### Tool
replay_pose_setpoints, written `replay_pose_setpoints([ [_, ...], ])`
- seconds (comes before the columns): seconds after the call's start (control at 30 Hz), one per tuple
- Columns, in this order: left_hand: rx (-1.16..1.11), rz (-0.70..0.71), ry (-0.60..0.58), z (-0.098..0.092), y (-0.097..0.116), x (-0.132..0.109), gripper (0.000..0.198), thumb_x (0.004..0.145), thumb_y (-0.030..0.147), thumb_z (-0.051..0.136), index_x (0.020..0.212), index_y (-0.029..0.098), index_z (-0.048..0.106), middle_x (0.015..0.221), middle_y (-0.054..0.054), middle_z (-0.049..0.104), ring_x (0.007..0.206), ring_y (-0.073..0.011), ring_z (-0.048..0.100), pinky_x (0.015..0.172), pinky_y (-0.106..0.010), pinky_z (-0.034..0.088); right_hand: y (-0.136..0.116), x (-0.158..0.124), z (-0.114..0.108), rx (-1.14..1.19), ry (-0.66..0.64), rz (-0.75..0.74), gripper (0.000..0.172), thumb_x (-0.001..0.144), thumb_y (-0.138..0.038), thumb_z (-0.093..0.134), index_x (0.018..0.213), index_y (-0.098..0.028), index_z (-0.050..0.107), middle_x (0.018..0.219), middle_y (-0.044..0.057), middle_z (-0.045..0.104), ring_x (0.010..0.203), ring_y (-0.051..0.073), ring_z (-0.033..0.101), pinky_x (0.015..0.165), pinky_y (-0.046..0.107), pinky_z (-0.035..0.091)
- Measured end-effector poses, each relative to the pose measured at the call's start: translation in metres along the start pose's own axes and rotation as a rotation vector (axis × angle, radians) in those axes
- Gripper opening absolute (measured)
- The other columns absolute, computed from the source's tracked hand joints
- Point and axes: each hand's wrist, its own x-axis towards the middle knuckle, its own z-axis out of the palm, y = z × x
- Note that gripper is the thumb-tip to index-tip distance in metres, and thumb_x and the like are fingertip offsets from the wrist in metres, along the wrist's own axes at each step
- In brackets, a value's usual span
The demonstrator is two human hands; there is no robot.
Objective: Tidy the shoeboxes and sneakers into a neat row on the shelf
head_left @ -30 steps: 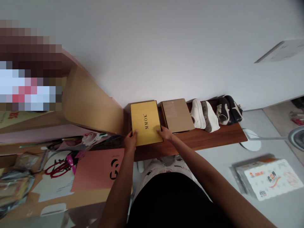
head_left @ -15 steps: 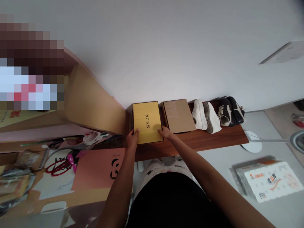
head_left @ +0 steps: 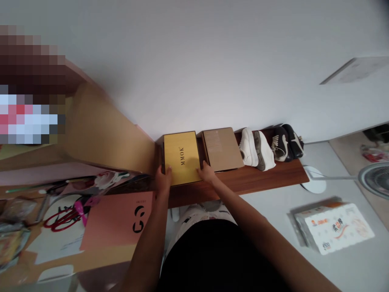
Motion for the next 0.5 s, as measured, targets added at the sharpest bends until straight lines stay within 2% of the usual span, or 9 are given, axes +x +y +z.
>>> replay_pose_setpoints([
  [0.07,0.0,0.118,0.061,0.004,0.009,-0.008,0.057,0.084,0.034,0.07,0.135,0.011,0.062,0.14,-0.021,0.062,0.135,-0.031,0.056,0.117,-0.044,0.04,0.013,-0.01,-0.016,0.036,0.097,-0.058,0.053,0.089,-0.029,0.062,0.139,-0.011,0.054,0.13,0.02,0.068,0.123,0.029,0.064,0.105,0.037,0.049],
  [0.1,-0.037,0.167,0.05,0.01,0.014,-0.014,0.056,0.085,0.035,0.068,0.136,0.012,0.061,0.142,-0.02,0.06,0.136,-0.0297,0.055,0.118,-0.043,0.039,0.022,-0.013,-0.029,0.057,0.157,-0.094,0.053,0.091,-0.031,0.059,0.14,-0.011,0.054,0.133,0.02,0.066,0.125,0.029,0.063,0.107,0.038,0.048],
  [0.17,-0.149,0.226,-0.081,0.031,0.026,-0.032,0.052,0.089,0.037,0.065,0.136,0.015,0.061,0.141,-0.018,0.061,0.133,-0.0273,0.058,0.116,-0.042,0.041,0.043,-0.016,-0.059,0.076,0.292,-0.115,0.052,0.092,-0.033,0.054,0.139,-0.01,0.054,0.136,0.021,0.063,0.127,0.029,0.061,0.11,0.042,0.045],
  [0.23,-0.25,0.234,-0.286,0.062,0.04,-0.054,0.049,0.091,0.039,0.064,0.135,0.016,0.061,0.141,-0.017,0.062,0.131,-0.0269,0.06,0.114,-0.041,0.044,0.065,-0.012,-0.092,0.063,0.404,-0.088,0.054,0.092,-0.035,0.052,0.139,-0.008,0.054,0.137,0.023,0.062,0.129,0.032,0.059,0.112,0.045,0.043],
  [0.3,-0.28,0.207,-0.448,0.1,0.053,-0.074,0.054,0.091,0.04,0.065,0.138,0.014,0.059,0.145,-0.02,0.059,0.135,-0.0284,0.056,0.114,-0.041,0.044,0.085,-0.004,-0.121,0.036,0.454,-0.051,0.055,0.091,-0.035,0.052,0.138,-0.008,0.055,0.135,0.023,0.063,0.129,0.033,0.057,0.112,0.048,0.042],
  [0.33,-0.264,0.186,-0.48,0.118,0.058,-0.082,0.057,0.091,0.04,0.065,0.14,0.013,0.056,0.149,-0.021,0.055,0.139,-0.0291,0.053,0.116,-0.041,0.042,0.092,0.002,-0.132,0.021,0.455,-0.032,0.054,0.091,-0.035,0.052,0.138,-0.009,0.055,0.133,0.023,0.064,0.128,0.033,0.057,0.111,0.049,0.043],
  [0.43,-0.155,0.112,-0.427,0.162,0.07,-0.091,0.065,0.09,0.04,0.066,0.145,0.009,0.05,0.153,-0.024,0.048,0.146,-0.0309,0.043,0.119,-0.042,0.036,0.106,0.021,-0.153,-0.015,0.406,0.033,0.052,0.09,-0.033,0.051,0.136,-0.009,0.055,0.127,0.023,0.065,0.125,0.034,0.058,0.108,0.049,0.044],
  [0.5,-0.095,0.085,-0.368,0.178,0.073,-0.088,0.068,0.089,0.041,0.068,0.145,0.007,0.05,0.151,-0.025,0.05,0.146,-0.0325,0.043,0.119,-0.043,0.035,0.109,0.034,-0.158,-0.014,0.367,0.06,0.05,0.09,-0.031,0.05,0.135,-0.009,0.055,0.127,0.023,0.065,0.124,0.034,0.058,0.108,0.047,0.044],
])
